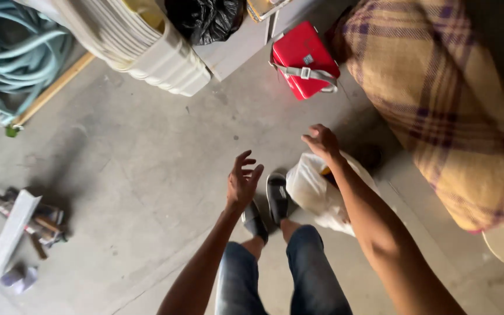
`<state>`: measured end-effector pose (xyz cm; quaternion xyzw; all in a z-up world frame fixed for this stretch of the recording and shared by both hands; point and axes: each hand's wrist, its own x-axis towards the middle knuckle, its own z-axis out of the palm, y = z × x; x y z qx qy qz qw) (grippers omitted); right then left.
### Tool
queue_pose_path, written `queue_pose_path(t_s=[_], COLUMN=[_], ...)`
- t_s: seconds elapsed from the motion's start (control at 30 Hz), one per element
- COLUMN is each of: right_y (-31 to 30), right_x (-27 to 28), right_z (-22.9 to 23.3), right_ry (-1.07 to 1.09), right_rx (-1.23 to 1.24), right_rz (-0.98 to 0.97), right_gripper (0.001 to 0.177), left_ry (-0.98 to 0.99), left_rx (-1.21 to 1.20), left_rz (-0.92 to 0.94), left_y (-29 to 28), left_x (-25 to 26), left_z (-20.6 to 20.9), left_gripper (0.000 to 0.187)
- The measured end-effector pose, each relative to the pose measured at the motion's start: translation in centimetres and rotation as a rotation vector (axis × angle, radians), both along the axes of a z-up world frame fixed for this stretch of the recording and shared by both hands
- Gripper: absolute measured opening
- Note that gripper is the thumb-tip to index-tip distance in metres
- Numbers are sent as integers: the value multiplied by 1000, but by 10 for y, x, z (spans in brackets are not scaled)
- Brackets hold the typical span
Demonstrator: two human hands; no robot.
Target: Folding plastic banners and wiping down a small red container.
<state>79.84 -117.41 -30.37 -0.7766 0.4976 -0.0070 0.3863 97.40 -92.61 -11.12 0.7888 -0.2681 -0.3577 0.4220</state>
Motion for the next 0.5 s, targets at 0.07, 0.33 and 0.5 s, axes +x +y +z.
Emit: queue_pose_path(t_s=[0.07,0.33,0.5], right_y=[-45,-162,-169], right_x=[41,144,165], right_z=[-57,-141,-160], right_ry=[-80,57,282], right_rx=[-165,-755,-694], right_rz=[-17,153,150], right_gripper=[61,107,101], left_ry=[-22,91,150], left_rx=[-41,-52,-4], left_rz=[28,103,103], left_y=[-25,-67,-73], left_x=[22,41,51], left_z=[-52,-220,-245], left_gripper=[60,58,58])
